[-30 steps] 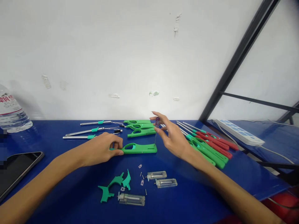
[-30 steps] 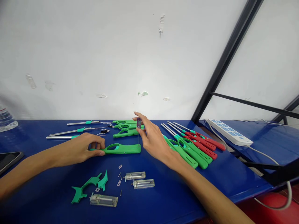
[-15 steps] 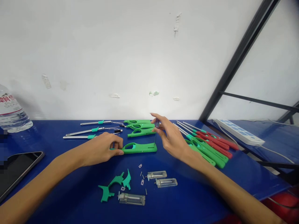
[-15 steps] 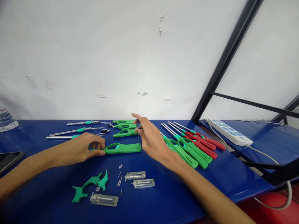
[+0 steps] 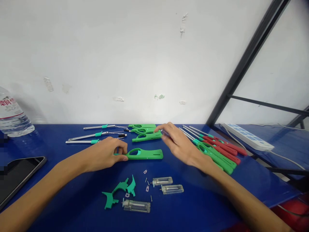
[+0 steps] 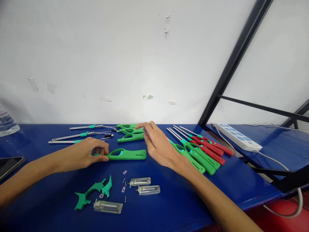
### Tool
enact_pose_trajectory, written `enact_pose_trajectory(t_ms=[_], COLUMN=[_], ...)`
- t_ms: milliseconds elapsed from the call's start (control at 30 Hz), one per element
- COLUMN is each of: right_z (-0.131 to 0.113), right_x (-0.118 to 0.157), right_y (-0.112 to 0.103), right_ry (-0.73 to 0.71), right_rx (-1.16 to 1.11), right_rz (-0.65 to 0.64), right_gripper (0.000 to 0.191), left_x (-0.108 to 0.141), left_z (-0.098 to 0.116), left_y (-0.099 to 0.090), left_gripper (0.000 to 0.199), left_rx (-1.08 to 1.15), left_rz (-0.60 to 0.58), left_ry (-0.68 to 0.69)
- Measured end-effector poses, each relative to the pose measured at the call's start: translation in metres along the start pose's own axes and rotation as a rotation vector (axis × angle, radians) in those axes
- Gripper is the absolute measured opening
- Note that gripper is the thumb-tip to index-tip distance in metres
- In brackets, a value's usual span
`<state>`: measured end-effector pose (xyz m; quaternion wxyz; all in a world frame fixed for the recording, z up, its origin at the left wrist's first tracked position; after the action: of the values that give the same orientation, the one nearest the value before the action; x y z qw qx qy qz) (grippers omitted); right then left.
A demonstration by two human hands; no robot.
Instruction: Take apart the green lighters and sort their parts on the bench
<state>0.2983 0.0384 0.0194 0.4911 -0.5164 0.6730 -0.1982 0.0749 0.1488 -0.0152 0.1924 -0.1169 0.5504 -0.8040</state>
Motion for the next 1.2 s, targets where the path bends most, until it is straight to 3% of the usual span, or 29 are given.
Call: enact_pose_trajectory(t_ms=[233, 1200], right_z=[0.023, 0.023], right_x=[-0.001, 0.002], right_y=[0.014, 0.014], right_ry=[0.177, 0.172], right_rx=[0.303, 0.258], right_rz=[-0.257, -0.288], right_gripper=[0.017, 0.018], left_x=[0.000, 0.000], left_z=[-0.001, -0.001], left_y=[0.001, 0.000], left_gripper=[0.025, 0.025], left_rx=[0.004, -0.008], left_rz=[-0.012, -0.011], left_ry=[-0.006, -0.031])
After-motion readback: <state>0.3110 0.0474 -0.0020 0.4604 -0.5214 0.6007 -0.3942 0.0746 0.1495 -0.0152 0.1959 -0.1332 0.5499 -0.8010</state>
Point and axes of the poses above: each hand's wrist, its own x-axis away from the middle knuckle, its own y-axis out of the palm, z = x × y, the point moved 4 cm from there along -x, towards the middle knuckle, and after that the axes turned 10 degrees about y, right-handed, at the moved point
